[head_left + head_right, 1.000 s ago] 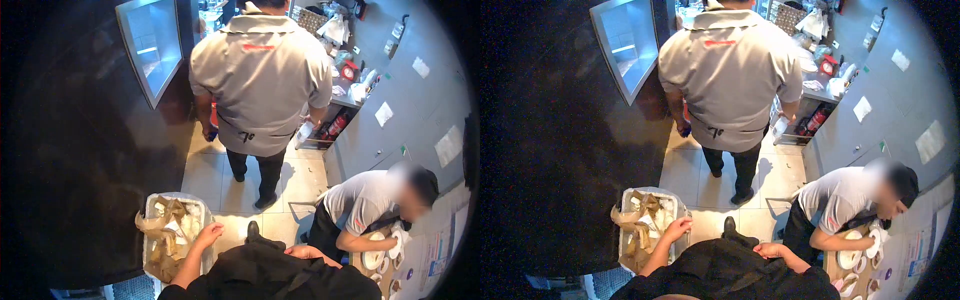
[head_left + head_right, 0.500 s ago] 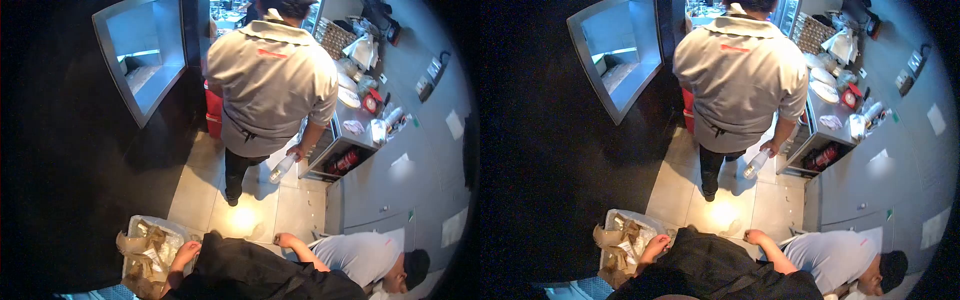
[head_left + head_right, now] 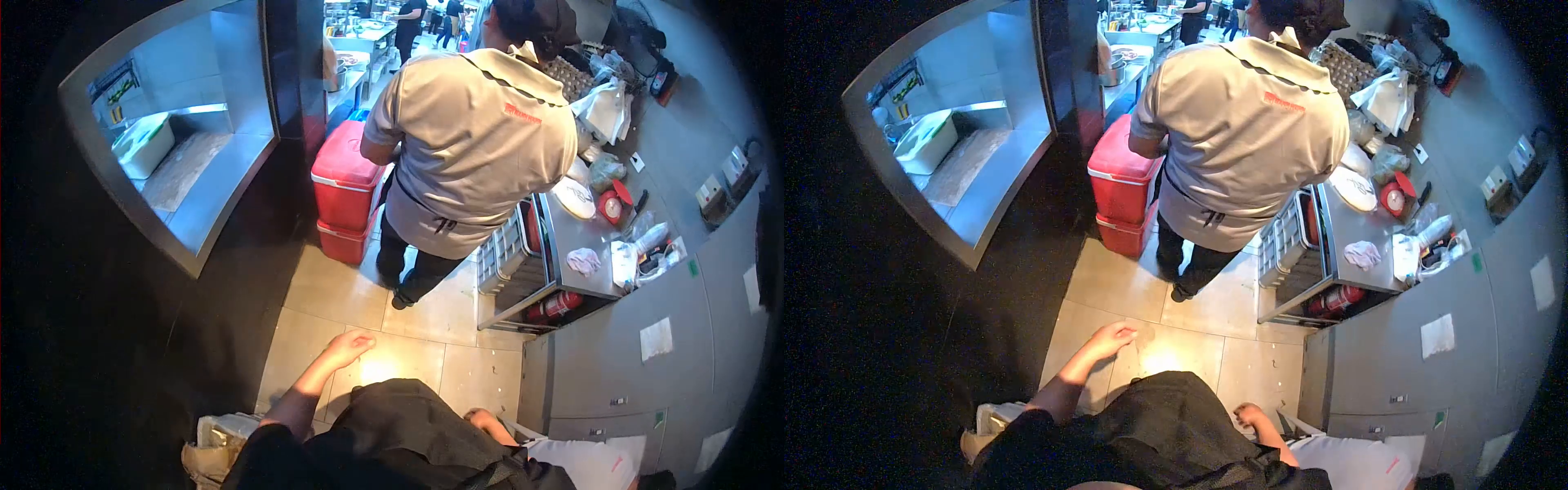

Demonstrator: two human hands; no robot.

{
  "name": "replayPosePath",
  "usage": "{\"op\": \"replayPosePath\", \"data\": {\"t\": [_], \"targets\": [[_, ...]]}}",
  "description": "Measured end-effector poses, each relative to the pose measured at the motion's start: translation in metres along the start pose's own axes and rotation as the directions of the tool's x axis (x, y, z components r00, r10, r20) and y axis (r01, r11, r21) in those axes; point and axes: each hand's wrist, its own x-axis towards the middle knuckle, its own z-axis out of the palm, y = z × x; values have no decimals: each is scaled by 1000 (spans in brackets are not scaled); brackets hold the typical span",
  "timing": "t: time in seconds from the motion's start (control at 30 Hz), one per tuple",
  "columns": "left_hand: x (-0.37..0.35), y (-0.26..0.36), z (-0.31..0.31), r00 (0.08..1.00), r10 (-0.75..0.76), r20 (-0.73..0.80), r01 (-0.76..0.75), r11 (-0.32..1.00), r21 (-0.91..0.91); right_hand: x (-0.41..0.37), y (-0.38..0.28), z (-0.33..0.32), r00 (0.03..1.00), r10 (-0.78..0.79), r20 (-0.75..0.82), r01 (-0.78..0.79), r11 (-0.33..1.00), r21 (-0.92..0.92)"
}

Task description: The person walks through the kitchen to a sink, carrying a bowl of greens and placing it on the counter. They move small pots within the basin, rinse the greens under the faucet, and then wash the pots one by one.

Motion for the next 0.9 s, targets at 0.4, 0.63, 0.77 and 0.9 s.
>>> {"op": "replayPosePath", "data": {"t": [0.4,0.63,0.77,0.9], "targets": [[185,-20,33,938,-295,185,149,820,553,148,2,-130,983,-157,92,160,986,-34],[147,-184,-7,712,-670,-209,690,613,386,220,-128,-313,993,-112,-30,114,991,77],[155,-175,-20,688,-715,-125,723,662,195,231,-198,-379,983,-136,-125,174,912,372],[244,-172,-18,539,-837,-92,839,543,-22,292,-195,-401,982,-187,-35,186,899,396]]}}
